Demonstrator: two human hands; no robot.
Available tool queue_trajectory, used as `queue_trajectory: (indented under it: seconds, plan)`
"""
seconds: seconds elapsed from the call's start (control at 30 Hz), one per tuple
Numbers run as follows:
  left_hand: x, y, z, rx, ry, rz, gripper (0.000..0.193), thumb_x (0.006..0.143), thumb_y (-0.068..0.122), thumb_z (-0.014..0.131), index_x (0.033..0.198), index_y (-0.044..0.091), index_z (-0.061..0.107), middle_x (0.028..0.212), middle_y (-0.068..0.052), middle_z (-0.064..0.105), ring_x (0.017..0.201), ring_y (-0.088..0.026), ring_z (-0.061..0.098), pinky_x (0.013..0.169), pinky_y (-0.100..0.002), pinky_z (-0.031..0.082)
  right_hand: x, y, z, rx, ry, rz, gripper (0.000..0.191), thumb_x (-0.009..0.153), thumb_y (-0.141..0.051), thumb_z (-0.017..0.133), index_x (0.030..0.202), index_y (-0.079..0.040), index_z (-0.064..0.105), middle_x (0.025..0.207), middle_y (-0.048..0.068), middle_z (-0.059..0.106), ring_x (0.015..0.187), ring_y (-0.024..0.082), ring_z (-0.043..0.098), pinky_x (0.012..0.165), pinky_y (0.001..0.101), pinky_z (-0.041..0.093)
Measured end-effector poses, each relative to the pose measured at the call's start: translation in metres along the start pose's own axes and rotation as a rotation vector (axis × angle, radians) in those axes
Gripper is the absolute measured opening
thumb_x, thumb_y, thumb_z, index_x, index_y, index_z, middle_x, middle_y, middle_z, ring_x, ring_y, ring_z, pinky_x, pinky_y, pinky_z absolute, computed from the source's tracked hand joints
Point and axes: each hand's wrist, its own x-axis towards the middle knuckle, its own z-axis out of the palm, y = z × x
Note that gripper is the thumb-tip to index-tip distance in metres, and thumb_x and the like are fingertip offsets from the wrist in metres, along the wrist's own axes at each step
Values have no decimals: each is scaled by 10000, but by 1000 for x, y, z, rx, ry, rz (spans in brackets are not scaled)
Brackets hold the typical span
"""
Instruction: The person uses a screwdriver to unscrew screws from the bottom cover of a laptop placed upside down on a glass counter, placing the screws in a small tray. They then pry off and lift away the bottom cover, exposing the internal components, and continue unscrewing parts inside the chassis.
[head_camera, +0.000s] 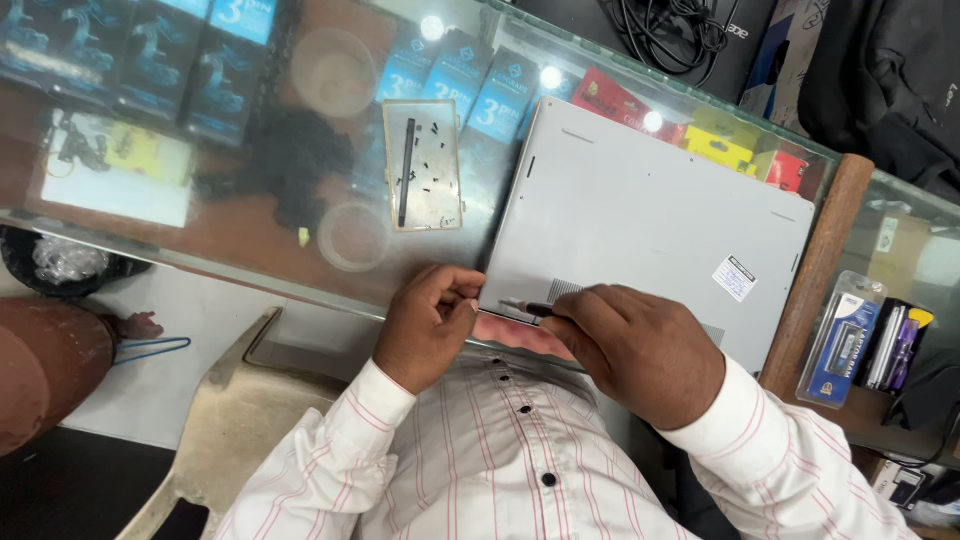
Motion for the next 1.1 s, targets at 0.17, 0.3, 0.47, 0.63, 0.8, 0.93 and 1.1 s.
queue_trajectory:
  seconds: [0.17,0.3,0.47,0.63,0.8,0.93,1.1]
  plan:
    - [3,-1,-7,13,-24,3,267,884,2,639,1148,4,676,1051,-81,706,903,-161,715,793,-285,582,9,-19,9,-200,5,59,307,894,-326,772,780,-76,636,619,61,624,533,247,668,450,379,511]
    - [5,3,-8,28,-24,11,267,875,-6,636,1139,3,678,1040,-78,715,897,-159,720,793,-284,585,19,-24,10,-214,-80,74,368,904,-361,755,717,-93,586,588,53,591,513,245,659,441,389,513]
    - [7,4,-9,0,-47,-32,265,874,-10,624,1132,10,679,1029,-69,718,881,-147,706,792,-274,586,25,-22,0,-71,-100,-154,187,875,-219,709,829,-85,587,702,46,613,639,242,656,565,372,543]
    - [8,4,-11,30,-55,-29,258,868,-1,640,1122,19,677,1013,-64,714,863,-141,698,772,-273,587,30,-21,2,-64,-183,-67,232,876,-266,738,836,-85,598,714,58,623,658,246,670,570,382,551]
    - [10,4,-15,40,-64,-7,253,864,10,654,1117,14,671,1003,-70,715,863,-147,702,772,-282,585,33,-15,2,17,-141,-64,214,851,-254,757,884,-91,622,783,54,677,721,257,694,603,374,565]
    - [9,2,-16,38,-80,-20,254,863,18,658,1117,13,665,999,-72,718,868,-150,707,775,-288,586,31,-12,-2,52,-209,-40,250,843,-220,744,1029,-72,668,856,59,718,766,248,708,612,364,577]
    - [10,6,-20,57,-109,-33,260,868,25,658,1128,20,657,1012,-70,713,892,-153,702,795,-291,588,32,-13,-2,4,-293,61,272,852,-227,731,1057,-62,664,875,57,723,800,230,725,610,347,588]
